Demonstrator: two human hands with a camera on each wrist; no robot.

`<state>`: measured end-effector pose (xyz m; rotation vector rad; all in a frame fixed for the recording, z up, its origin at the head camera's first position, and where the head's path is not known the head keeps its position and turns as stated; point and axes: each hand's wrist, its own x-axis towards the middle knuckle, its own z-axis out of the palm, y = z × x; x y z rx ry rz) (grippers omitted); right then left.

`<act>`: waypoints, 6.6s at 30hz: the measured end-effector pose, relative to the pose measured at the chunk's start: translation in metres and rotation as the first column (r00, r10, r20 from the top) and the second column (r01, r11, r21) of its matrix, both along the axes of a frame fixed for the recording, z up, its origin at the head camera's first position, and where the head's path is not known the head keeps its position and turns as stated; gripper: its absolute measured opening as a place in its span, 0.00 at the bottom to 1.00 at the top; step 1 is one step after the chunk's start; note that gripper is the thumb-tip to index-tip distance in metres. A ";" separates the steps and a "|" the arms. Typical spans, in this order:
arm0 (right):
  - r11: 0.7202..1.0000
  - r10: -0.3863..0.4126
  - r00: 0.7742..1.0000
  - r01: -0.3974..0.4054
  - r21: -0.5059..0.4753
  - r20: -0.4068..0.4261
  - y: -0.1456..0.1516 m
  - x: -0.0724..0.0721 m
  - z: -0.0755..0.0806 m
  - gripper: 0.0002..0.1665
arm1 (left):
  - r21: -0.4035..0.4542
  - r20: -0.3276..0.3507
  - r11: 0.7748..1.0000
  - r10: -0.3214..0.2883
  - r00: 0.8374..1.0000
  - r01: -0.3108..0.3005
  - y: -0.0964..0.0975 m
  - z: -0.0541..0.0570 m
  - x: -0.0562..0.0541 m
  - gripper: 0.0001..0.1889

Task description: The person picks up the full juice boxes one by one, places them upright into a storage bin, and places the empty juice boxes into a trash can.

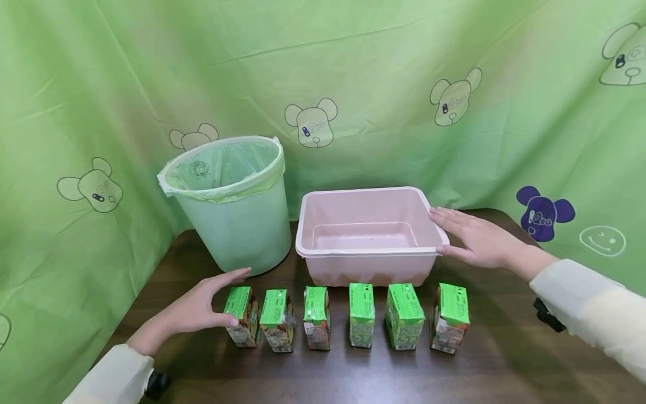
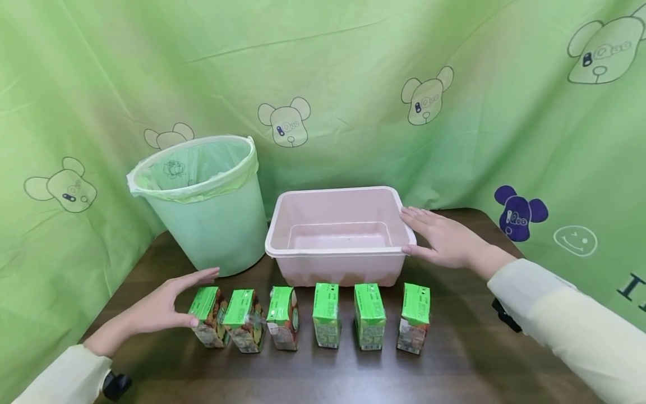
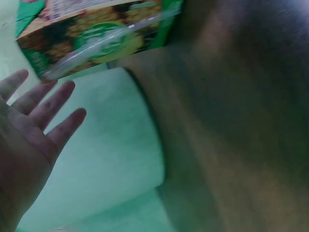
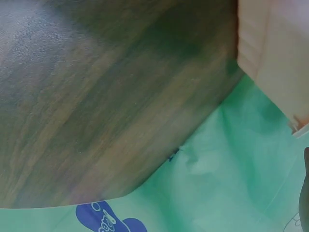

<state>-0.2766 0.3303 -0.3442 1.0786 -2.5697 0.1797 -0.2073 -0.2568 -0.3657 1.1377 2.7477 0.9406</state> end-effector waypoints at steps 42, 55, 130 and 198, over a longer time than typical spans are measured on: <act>0.999 -0.035 0.999 0.034 0.003 0.018 0.000 0.000 -0.002 0.43 | 0.502 0.328 0.865 -0.170 0.929 -0.019 0.002 -0.045 -0.005 0.36; 0.998 -0.055 0.998 0.054 0.018 0.038 0.000 -0.001 0.000 0.43 | 0.493 0.232 0.870 -0.148 0.961 0.016 -0.003 -0.010 -0.010 0.34; 0.995 -0.073 0.992 0.065 0.079 0.105 -0.002 0.004 0.011 0.43 | 0.365 0.244 0.931 -0.093 0.965 -0.003 0.308 0.097 -0.118 0.35; 0.993 -0.091 0.990 0.082 0.089 0.109 -0.002 0.012 0.006 0.43 | -0.068 0.162 0.992 -0.093 0.982 0.105 0.343 0.030 -0.136 0.31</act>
